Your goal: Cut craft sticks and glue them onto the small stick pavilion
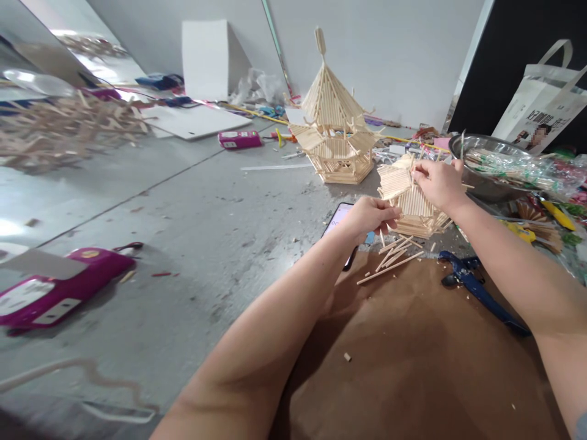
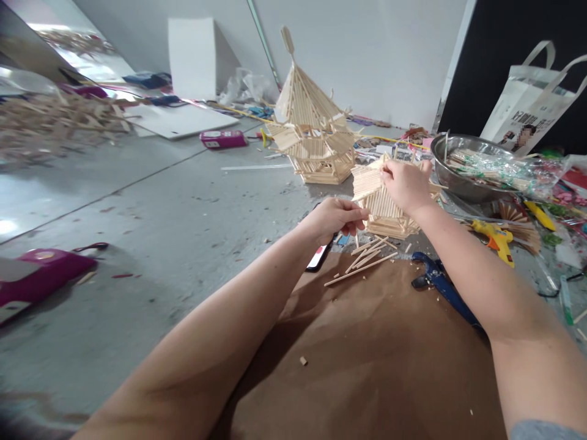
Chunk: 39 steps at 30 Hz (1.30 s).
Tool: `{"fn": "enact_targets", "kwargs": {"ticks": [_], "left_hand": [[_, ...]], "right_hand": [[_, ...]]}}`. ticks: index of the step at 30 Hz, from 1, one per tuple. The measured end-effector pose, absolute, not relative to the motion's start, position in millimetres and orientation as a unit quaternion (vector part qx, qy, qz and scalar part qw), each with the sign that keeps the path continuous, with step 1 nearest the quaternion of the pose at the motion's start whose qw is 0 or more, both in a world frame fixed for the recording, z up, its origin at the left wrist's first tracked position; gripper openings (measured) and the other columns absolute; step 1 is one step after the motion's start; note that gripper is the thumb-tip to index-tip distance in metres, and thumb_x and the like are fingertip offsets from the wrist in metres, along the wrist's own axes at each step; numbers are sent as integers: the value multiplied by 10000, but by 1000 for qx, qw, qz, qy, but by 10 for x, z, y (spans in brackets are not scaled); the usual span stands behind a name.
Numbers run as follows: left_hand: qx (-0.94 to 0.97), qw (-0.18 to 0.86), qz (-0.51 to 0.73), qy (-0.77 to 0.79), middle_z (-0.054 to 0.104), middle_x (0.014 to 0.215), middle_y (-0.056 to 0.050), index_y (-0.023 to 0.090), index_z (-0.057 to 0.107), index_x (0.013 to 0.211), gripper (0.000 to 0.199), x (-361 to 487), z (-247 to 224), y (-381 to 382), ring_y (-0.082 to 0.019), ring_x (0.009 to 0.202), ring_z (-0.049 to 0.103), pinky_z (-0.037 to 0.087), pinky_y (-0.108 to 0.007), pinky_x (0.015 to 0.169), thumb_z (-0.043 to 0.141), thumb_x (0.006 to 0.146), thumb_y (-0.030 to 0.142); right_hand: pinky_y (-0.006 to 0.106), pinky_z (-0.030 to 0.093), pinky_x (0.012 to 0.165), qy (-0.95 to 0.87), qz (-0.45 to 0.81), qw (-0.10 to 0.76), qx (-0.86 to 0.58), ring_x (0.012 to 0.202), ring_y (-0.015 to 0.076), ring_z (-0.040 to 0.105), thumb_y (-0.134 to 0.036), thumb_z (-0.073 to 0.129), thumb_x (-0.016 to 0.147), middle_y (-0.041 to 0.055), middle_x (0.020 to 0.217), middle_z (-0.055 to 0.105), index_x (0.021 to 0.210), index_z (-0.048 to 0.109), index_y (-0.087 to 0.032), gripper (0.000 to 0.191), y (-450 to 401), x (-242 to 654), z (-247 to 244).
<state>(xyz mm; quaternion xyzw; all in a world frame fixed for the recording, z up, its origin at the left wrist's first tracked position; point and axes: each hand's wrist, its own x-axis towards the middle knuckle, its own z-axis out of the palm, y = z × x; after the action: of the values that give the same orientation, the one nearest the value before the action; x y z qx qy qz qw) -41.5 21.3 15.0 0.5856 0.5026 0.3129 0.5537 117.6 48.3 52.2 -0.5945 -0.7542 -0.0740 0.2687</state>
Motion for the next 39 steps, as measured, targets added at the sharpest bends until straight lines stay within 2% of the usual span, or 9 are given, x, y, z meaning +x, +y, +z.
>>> {"fn": "enact_targets", "kwargs": {"ticks": [9, 29, 39], "left_hand": [[578, 555, 313, 510, 567, 482, 17, 116, 545, 542, 251, -407, 160, 201, -30, 351, 438, 278, -200, 385, 633, 729, 258], [582, 559, 306, 506, 577, 505, 1, 117, 554, 544, 244, -417, 159, 214, -38, 361, 460, 281, -206, 386, 603, 755, 230], [581, 571, 276, 510, 620, 598, -18, 117, 617, 649, 174, -491, 178, 252, -46, 383, 479, 285, -215, 396, 623, 732, 270]], "right_hand": [[427, 192, 827, -753, -75, 270, -595, 752, 191, 551, -283, 424, 807, 10, 733, 658, 770, 623, -237, 208, 500, 1179, 508], [426, 197, 832, -750, -73, 264, -601, 755, 185, 554, -277, 426, 804, 7, 747, 659, 773, 629, -237, 209, 491, 1171, 525], [405, 218, 817, -752, -64, 248, -607, 726, 171, 542, -296, 403, 812, 19, 715, 648, 800, 641, -218, 252, 464, 1183, 564]]}}
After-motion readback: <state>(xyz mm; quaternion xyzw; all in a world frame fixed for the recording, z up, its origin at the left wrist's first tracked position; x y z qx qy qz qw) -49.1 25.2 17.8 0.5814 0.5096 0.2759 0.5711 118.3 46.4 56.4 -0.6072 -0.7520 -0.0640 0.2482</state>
